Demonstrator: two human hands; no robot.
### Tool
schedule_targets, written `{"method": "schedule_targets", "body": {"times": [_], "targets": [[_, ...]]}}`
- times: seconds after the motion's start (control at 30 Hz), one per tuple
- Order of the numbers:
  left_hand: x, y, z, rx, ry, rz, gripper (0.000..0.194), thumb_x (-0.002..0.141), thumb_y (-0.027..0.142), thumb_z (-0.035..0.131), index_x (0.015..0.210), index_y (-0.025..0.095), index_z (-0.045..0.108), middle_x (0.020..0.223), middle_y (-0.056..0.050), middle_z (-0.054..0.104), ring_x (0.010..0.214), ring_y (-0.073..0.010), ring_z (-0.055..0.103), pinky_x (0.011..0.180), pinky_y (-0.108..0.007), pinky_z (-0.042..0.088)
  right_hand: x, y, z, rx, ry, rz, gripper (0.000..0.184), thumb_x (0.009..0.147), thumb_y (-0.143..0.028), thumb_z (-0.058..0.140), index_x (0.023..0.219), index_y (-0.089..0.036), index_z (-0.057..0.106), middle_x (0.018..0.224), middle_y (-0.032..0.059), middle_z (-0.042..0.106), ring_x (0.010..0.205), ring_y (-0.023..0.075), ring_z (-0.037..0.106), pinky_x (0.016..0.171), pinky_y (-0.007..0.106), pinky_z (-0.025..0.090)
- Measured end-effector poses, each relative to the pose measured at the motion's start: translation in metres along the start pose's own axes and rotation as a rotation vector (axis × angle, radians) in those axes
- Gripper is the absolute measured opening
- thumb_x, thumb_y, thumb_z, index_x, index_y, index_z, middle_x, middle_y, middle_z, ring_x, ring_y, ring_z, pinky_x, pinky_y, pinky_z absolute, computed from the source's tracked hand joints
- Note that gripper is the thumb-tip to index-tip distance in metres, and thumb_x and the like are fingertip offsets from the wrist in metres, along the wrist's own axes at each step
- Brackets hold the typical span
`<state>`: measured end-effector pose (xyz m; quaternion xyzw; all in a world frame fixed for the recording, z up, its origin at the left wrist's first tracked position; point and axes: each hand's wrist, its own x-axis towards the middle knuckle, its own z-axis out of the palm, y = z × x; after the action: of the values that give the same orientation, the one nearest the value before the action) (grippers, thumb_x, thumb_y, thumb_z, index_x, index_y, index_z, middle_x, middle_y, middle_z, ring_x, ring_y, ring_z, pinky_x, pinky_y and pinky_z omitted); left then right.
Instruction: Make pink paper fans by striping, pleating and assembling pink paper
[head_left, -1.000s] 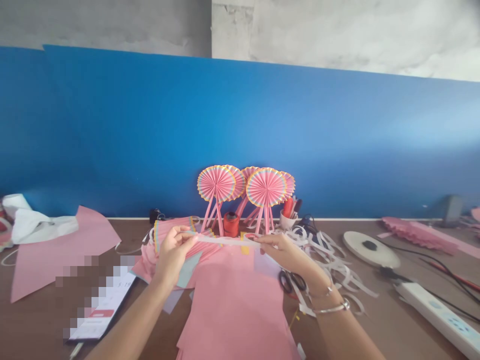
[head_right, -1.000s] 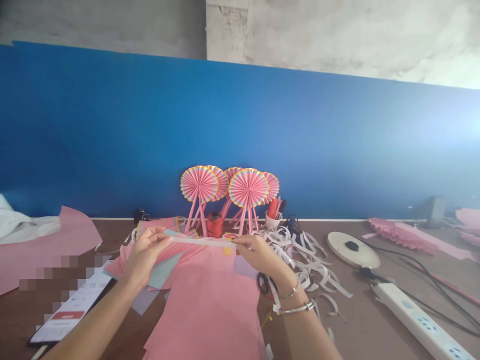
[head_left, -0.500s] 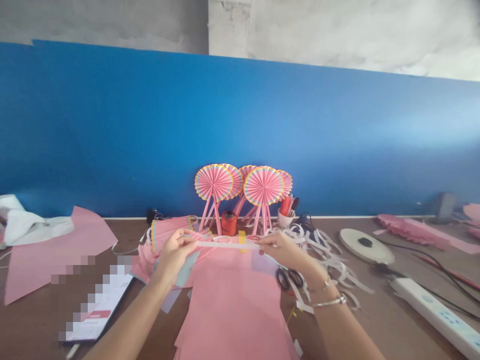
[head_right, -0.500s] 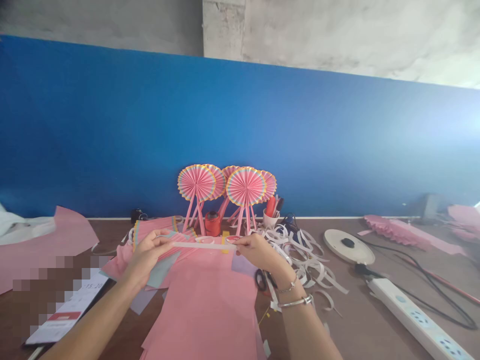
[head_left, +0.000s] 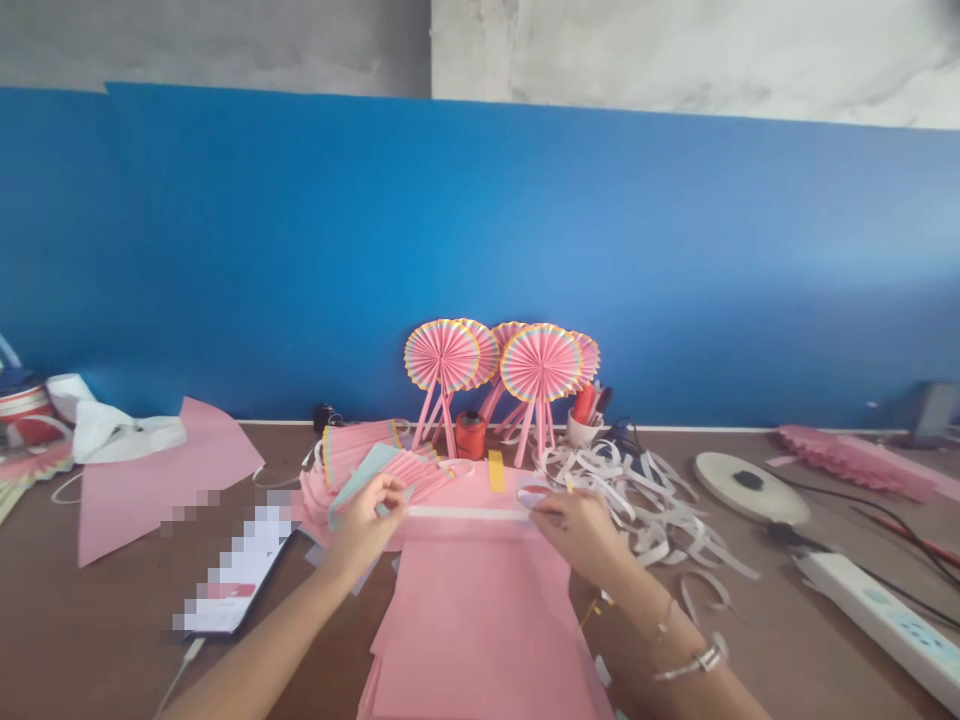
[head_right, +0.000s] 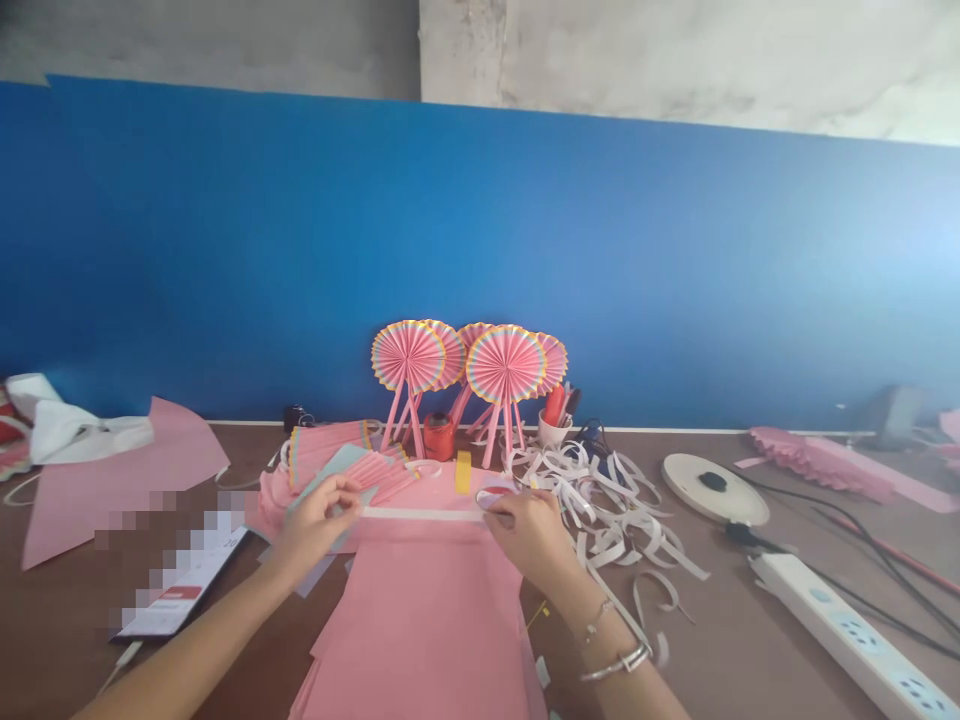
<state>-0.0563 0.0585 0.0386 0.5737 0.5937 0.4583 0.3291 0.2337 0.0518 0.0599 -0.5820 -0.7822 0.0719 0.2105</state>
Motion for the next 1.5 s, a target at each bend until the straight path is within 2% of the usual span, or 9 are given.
{"method": "schedule_targets", "body": {"times": [0.1, 0.2, 0.37, 0.5, 0.67, 1.07, 1.3, 1.5], "targets": [[-0.011, -0.012, 0.003, 0.036, 0.008, 0.019, 0.015, 0.063, 0.036, 0.056, 0.069, 0.022, 0.057, 0.083, -0.003, 0.066, 0.083, -0.0237, 0.059, 0.072, -0.032, 0.042, -0.013, 0.001, 0.015, 0.000, 0.016, 0.028, 0.025, 0.078, -0.019, 0.044, 0.066, -0.021, 0.067, 0.068, 0.0012, 0.070, 0.066, 0.0155, 0.060, 0.085, 0.033, 0.033], [-0.015, -0.021, 0.005, 0.086, 0.020, 0.043, 0.017, 0.066, 0.038, 0.053, 0.070, 0.022, 0.056, 0.082, -0.004, 0.067, 0.091, -0.0266, 0.060, 0.081, -0.037, 0.042, -0.017, 0.003, 0.021, 0.014, -0.030, 0.024, 0.027, 0.078, -0.016, 0.042, 0.071, -0.022, 0.067, 0.074, 0.0013, 0.071, 0.075, 0.0168, 0.062, 0.088, 0.034, 0.030], [-0.014, -0.028, 0.006, 0.167, -0.010, 0.077, 0.017, 0.066, 0.038, 0.053, 0.069, 0.022, 0.056, 0.084, -0.005, 0.069, 0.088, -0.0263, 0.063, 0.081, -0.038, 0.044, -0.018, 0.006, 0.014, -0.032, -0.173, -0.003, 0.032, 0.078, -0.012, 0.039, 0.069, -0.022, 0.068, 0.075, 0.0019, 0.071, 0.076, 0.0173, 0.062, 0.085, 0.032, 0.032], [-0.015, -0.029, 0.008, 0.187, -0.033, 0.080, 0.020, 0.067, 0.035, 0.052, 0.081, 0.022, 0.058, 0.076, -0.002, 0.069, 0.082, -0.0249, 0.064, 0.079, -0.036, 0.046, -0.018, 0.011, 0.007, -0.086, -0.204, 0.003, 0.035, 0.072, -0.007, 0.039, 0.079, -0.023, 0.070, 0.082, 0.0024, 0.071, 0.082, 0.0178, 0.062, 0.085, 0.031, 0.031], [-0.016, -0.029, 0.007, 0.198, -0.027, 0.080, 0.013, 0.066, 0.035, 0.053, 0.066, 0.023, 0.057, 0.085, -0.003, 0.071, 0.084, -0.0247, 0.065, 0.078, -0.034, 0.046, -0.017, 0.017, 0.008, -0.141, -0.250, 0.024, 0.030, 0.070, -0.007, 0.041, 0.071, -0.022, 0.067, 0.078, 0.0021, 0.070, 0.077, 0.0174, 0.062, 0.077, 0.028, 0.032], [-0.016, -0.032, 0.007, 0.173, -0.042, 0.029, 0.017, 0.064, 0.033, 0.053, 0.075, 0.022, 0.060, 0.071, -0.002, 0.070, 0.084, -0.0258, 0.065, 0.079, -0.036, 0.045, -0.017, 0.009, 0.007, -0.155, -0.224, 0.047, 0.034, 0.070, -0.007, 0.043, 0.077, -0.024, 0.071, 0.078, 0.0023, 0.072, 0.078, 0.0179, 0.062, 0.073, 0.028, 0.030], [-0.016, -0.031, 0.006, 0.158, -0.024, 0.046, 0.014, 0.063, 0.035, 0.054, 0.064, 0.021, 0.059, 0.088, -0.005, 0.070, 0.086, -0.0260, 0.064, 0.082, -0.037, 0.045, -0.018, 0.016, 0.011, -0.104, -0.168, -0.018, 0.029, 0.072, -0.008, 0.043, 0.069, -0.023, 0.068, 0.070, 0.0013, 0.069, 0.071, 0.0165, 0.060, 0.070, 0.026, 0.032], [-0.016, -0.027, 0.006, 0.101, -0.013, 0.029, 0.019, 0.066, 0.036, 0.055, 0.076, 0.021, 0.060, 0.076, -0.003, 0.069, 0.079, -0.0242, 0.065, 0.071, -0.034, 0.050, -0.018, 0.018, 0.010, -0.025, -0.104, -0.055, 0.031, 0.077, -0.011, 0.042, 0.073, -0.024, 0.069, 0.071, 0.0019, 0.069, 0.074, 0.0176, 0.061, 0.073, 0.026, 0.037]]}}
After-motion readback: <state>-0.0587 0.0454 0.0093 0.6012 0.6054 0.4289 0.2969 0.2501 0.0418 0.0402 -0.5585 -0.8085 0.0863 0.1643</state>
